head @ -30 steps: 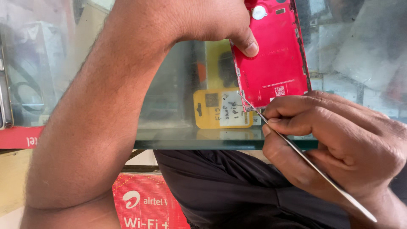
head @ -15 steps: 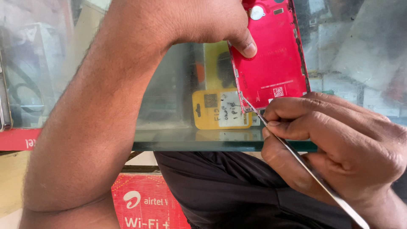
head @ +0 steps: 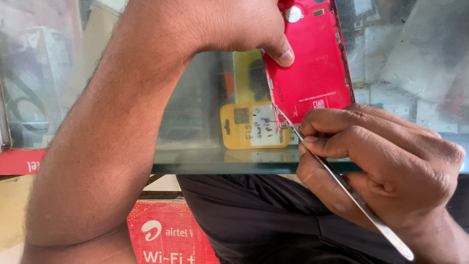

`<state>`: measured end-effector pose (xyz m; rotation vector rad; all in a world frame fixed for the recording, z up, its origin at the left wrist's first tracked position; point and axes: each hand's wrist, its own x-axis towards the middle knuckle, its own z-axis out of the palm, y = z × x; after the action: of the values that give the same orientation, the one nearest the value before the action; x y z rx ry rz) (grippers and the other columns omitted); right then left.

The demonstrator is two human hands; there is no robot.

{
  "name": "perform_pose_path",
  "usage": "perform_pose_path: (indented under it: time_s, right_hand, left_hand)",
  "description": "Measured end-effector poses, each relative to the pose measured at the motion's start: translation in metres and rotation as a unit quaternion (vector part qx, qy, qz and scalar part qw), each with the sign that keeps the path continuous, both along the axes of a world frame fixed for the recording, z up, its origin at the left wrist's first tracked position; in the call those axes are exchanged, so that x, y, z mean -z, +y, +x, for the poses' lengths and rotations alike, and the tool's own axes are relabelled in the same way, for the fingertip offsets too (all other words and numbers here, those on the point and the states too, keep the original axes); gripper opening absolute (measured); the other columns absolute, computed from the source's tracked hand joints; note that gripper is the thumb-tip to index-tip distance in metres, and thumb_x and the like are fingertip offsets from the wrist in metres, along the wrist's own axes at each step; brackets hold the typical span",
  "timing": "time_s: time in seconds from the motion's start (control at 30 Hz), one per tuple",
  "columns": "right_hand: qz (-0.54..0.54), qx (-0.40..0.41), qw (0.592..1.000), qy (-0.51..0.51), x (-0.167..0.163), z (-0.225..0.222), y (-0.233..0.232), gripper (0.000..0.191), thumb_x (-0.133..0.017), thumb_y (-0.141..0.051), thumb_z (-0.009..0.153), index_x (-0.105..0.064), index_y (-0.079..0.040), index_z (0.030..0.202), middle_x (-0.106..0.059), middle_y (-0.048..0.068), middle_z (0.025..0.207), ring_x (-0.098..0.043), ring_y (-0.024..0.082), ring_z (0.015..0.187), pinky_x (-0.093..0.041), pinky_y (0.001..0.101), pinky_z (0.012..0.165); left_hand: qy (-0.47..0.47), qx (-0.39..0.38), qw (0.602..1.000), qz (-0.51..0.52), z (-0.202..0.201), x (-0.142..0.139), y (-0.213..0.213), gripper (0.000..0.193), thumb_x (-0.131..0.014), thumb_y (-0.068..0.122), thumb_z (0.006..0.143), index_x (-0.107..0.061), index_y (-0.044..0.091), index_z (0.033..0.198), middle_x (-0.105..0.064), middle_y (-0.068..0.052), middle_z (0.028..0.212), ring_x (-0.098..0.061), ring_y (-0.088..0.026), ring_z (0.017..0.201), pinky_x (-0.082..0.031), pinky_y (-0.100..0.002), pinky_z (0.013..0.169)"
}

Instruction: The person uses a metal prying tool to carefully separate the red back cover from the smartphone frame. They work along the edges to release adhesive, then lift and remove the back cover, exposing the internal components.

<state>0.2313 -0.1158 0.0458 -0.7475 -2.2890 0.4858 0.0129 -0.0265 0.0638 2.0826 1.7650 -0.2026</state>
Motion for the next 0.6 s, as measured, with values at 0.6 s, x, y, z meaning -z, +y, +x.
perform_pose_path:
  time_s: [0.6]
  right_hand:
    - [-0.142,0.027,0.985,0.089,0.002,0.009,-0.01,0.016,-0.08,-0.004,0.079,-0.067,0.002,0.085,-0.074,0.014,0.091,-0.074,0.014,0.072,-0.056,0.0262,0.058]
  left_hand:
    - [0.036,-0.02,0.999,-0.017,0.003,-0.015,-0.009,0.053,-0.085,0.057,0.076,-0.075,0.022,0.113,-0.076,-0.006,0.09,-0.073,-0.027,0.075,-0.058,-0.046,0.069]
